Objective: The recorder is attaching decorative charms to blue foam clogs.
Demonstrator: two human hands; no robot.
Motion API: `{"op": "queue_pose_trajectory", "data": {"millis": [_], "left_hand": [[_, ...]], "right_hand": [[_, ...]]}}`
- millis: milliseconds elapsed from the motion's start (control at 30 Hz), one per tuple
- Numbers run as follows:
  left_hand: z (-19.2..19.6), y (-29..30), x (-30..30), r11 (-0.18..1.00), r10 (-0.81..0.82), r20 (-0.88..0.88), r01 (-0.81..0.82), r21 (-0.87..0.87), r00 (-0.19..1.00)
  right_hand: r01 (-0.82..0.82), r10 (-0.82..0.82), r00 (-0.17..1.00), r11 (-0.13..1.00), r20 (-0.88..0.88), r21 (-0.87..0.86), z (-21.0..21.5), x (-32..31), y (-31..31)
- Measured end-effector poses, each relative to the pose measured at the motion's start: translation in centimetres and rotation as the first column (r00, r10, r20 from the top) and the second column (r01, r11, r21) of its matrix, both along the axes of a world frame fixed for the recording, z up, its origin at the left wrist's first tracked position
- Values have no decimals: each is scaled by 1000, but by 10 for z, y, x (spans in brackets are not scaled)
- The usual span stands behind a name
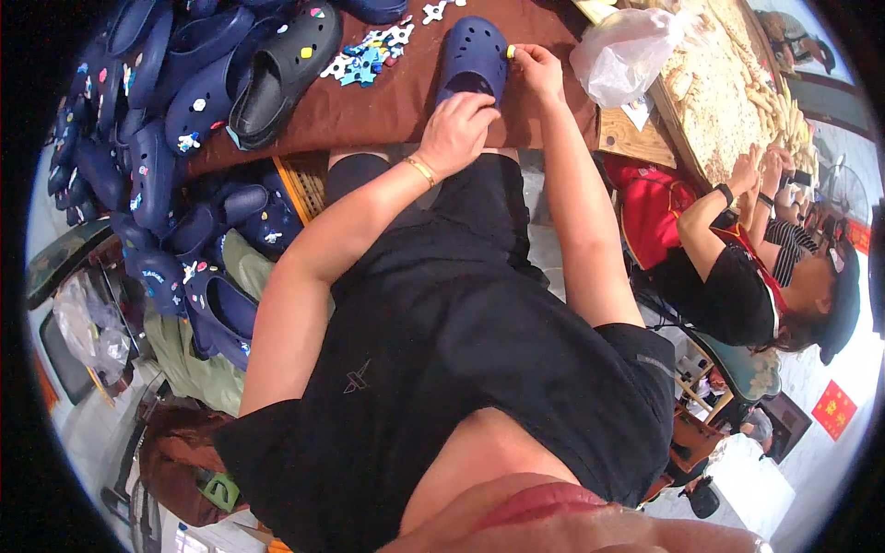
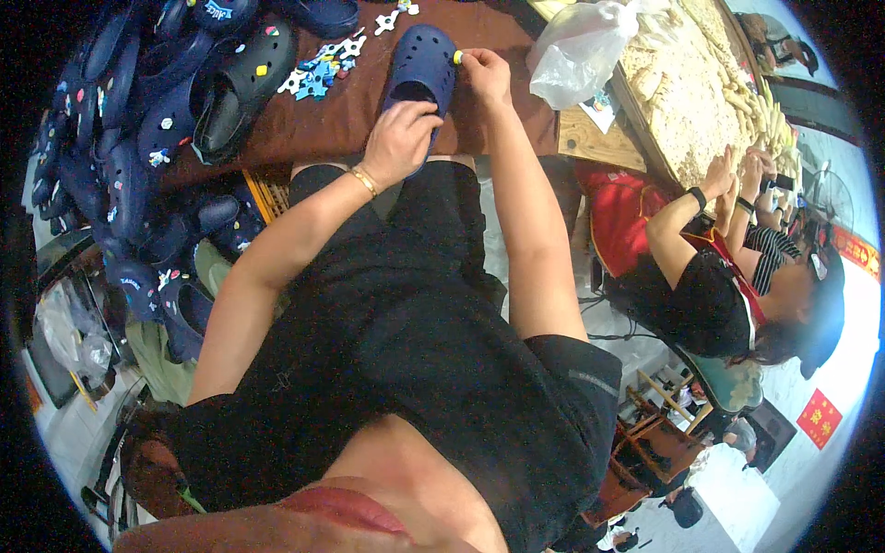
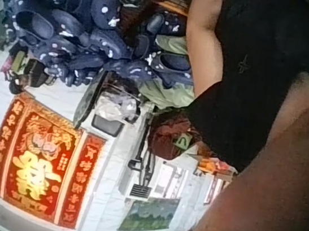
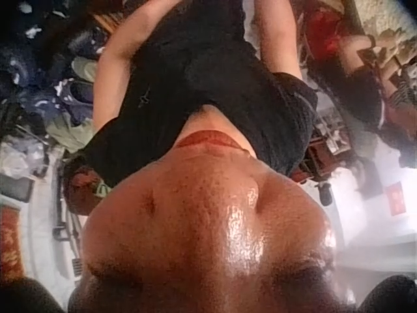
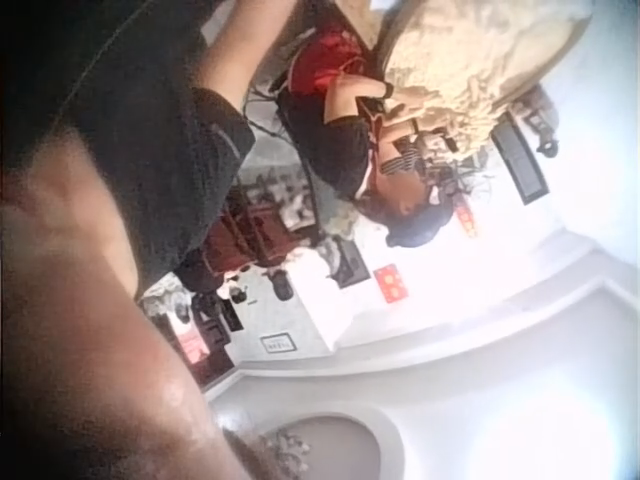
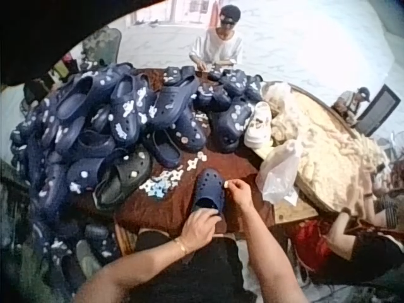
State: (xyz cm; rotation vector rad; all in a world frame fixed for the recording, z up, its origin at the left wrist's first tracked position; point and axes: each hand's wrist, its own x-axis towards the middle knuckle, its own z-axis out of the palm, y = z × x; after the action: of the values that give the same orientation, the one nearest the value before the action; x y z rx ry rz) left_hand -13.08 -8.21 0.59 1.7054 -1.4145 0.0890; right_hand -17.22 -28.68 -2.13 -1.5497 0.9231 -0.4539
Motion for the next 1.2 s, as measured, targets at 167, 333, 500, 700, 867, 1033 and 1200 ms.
{"op": "queue_pose_trajectory", "data": {"millis": [167, 333, 500, 700, 867, 1033, 1200], "left_hand": [[-10, -10, -3, 996, 30, 87, -37, 86, 996], [-22, -14, -1, 961, 77, 251, -139, 237, 965], [-21, -12, -1, 917, 17, 327, -145, 371, 945], [-22, -14, 0, 923, 1, 353, -137, 360, 936], [-25, -12, 1, 926, 31, 352, -159, 341, 935], [-24, -18, -2, 923, 37, 384, -178, 341, 922], [-20, -20, 7, 879, 41, 302, -178, 442, 953]], "right_hand": [[-118, 94, 992, 907, -79, -404, -4, 15, -9], [-193, 61, 969, 793, -240, -578, 8, 19, 3], [-298, 109, 942, 710, -318, -638, 25, 17, 10], [-328, 170, 927, 800, -334, -502, 22, 22, -6], [-433, 201, 855, 785, -479, -443, 30, 38, -10], [-453, 151, 780, 806, -608, -381, 19, 45, -27], [-536, 216, 744, 759, -633, -370, 39, 64, -23]]}}
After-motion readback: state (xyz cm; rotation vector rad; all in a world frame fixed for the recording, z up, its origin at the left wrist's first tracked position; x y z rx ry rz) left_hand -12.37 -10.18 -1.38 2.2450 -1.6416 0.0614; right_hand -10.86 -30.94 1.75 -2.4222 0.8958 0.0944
